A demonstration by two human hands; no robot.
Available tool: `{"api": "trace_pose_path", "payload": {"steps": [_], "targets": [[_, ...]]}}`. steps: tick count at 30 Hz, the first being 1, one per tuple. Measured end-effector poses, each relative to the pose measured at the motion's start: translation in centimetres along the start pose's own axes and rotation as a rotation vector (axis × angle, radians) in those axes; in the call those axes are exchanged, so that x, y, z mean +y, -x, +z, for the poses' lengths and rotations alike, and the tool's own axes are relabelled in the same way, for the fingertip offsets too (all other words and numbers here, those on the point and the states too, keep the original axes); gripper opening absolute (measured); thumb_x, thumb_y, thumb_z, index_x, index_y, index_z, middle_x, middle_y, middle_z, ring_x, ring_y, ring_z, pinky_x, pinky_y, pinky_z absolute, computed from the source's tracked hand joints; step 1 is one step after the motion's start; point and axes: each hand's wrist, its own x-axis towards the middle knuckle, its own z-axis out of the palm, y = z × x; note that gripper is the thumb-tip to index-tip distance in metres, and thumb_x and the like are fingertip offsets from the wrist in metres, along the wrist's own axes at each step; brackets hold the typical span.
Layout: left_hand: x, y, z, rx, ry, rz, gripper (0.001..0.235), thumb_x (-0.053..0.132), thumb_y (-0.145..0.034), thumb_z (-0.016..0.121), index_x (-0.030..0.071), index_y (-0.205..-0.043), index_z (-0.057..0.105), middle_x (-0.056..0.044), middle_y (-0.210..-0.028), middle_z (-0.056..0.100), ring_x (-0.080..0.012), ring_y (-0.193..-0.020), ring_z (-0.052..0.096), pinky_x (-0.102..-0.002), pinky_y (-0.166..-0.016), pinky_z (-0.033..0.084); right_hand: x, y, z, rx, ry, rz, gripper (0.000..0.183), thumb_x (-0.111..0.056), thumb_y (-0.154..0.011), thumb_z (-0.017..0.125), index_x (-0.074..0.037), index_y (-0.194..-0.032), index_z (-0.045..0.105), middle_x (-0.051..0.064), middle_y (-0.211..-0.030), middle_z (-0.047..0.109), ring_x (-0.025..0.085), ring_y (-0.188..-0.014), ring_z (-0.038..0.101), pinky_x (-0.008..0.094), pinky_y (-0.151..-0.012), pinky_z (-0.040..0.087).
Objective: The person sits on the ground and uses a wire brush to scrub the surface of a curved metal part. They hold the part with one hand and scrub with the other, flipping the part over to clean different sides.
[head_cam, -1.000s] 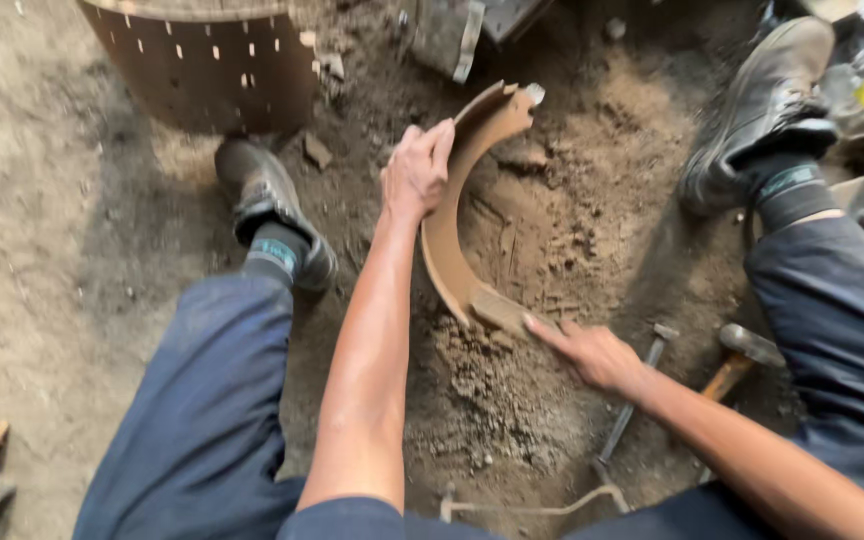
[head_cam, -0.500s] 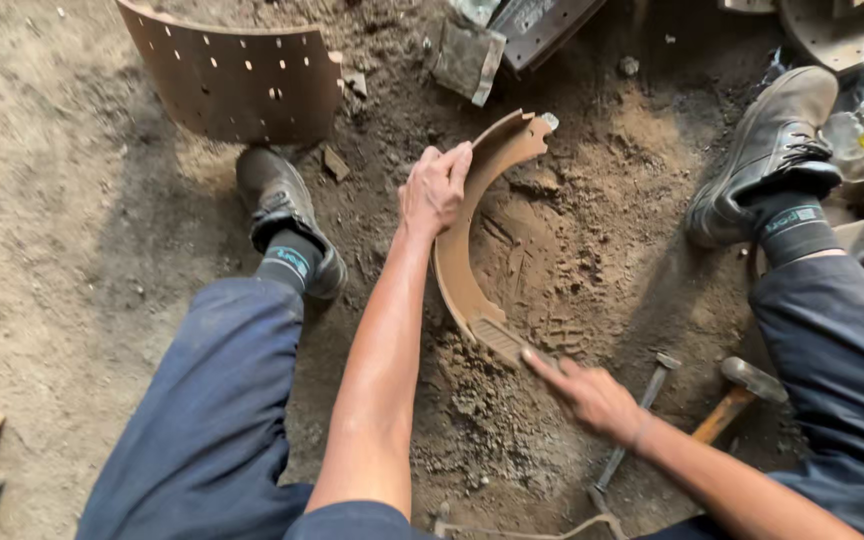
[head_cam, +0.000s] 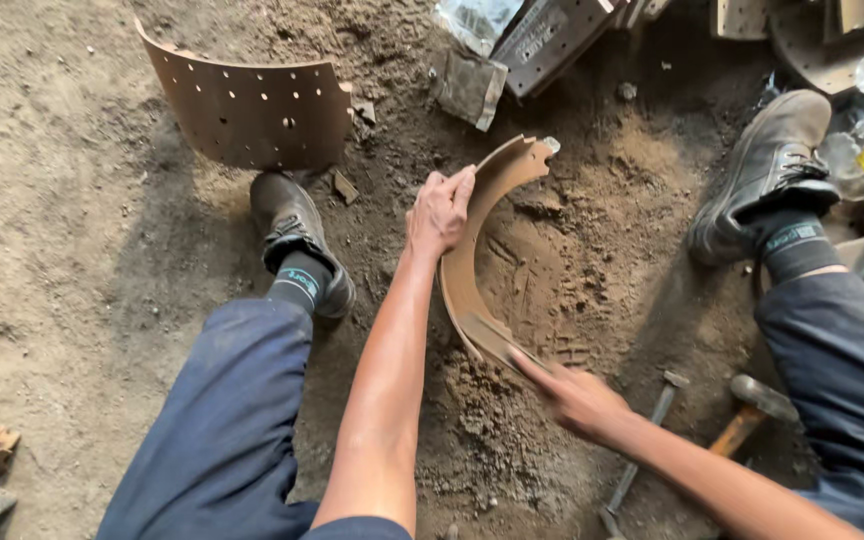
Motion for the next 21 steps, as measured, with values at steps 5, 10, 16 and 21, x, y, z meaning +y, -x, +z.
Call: {"api": "trace_pose_path", "payload": {"steps": [5,10,16,21], "targets": [[-0.1,0.4,0.3,0.043,0.022,0.020,0.048,0.054,-0.104,0.040,0.030,-0.134,0.068,-0.012,-0.109,0.063,-0.0353,-0.106,0.064,-0.047,-0.087,0.051,2.1,-3.4,-1.5,-0.009,0.194,-0.006,0.069,-0.019,-0.102,0.050,-0.033,-0.161,0.017,0.013,-0.071,0.060,0.026,-0.051,0.058,0.042,-0.045,0.049],[-0.1,-0.1,0.2,0.025,0.007,0.000,0.049,0.055,-0.103,0.039,0.030,-0.135,0.067,-0.012,-0.109,0.063,-0.0340,-0.106,0.064,-0.047,-0.087,0.051,-0.4,-13.4,-3.6,0.337,-0.253,0.306,0.052,-0.022,-0.108,0.041,-0.022,-0.159,0.033,0.008,-0.063,0.060,0.023,-0.047,0.056,0.040,-0.043,0.048],[-0.2,-0.3,0.2,0.041,-0.004,0.039,0.050,0.055,-0.104,0.039,0.029,-0.136,0.068,-0.014,-0.108,0.062,-0.0365,-0.106,0.063,-0.049,-0.086,0.050,0.0,0.4,0.3,-0.055,0.063,0.033,0.080,-0.009,-0.094,0.050,-0.024,-0.165,0.015,0.015,-0.079,0.060,0.024,-0.060,0.060,0.043,-0.056,0.055],[0.0,0.0,0.1,-0.025,0.003,-0.064,0.051,0.056,-0.104,0.036,0.031,-0.136,0.066,-0.013,-0.107,0.063,-0.0326,-0.105,0.065,-0.046,-0.085,0.052,1.5,-5.0,-0.8,-0.223,0.211,0.180,0.053,-0.016,-0.112,0.041,-0.036,-0.159,0.023,0.011,-0.084,0.060,0.022,-0.056,0.061,0.038,-0.047,0.056]]}}
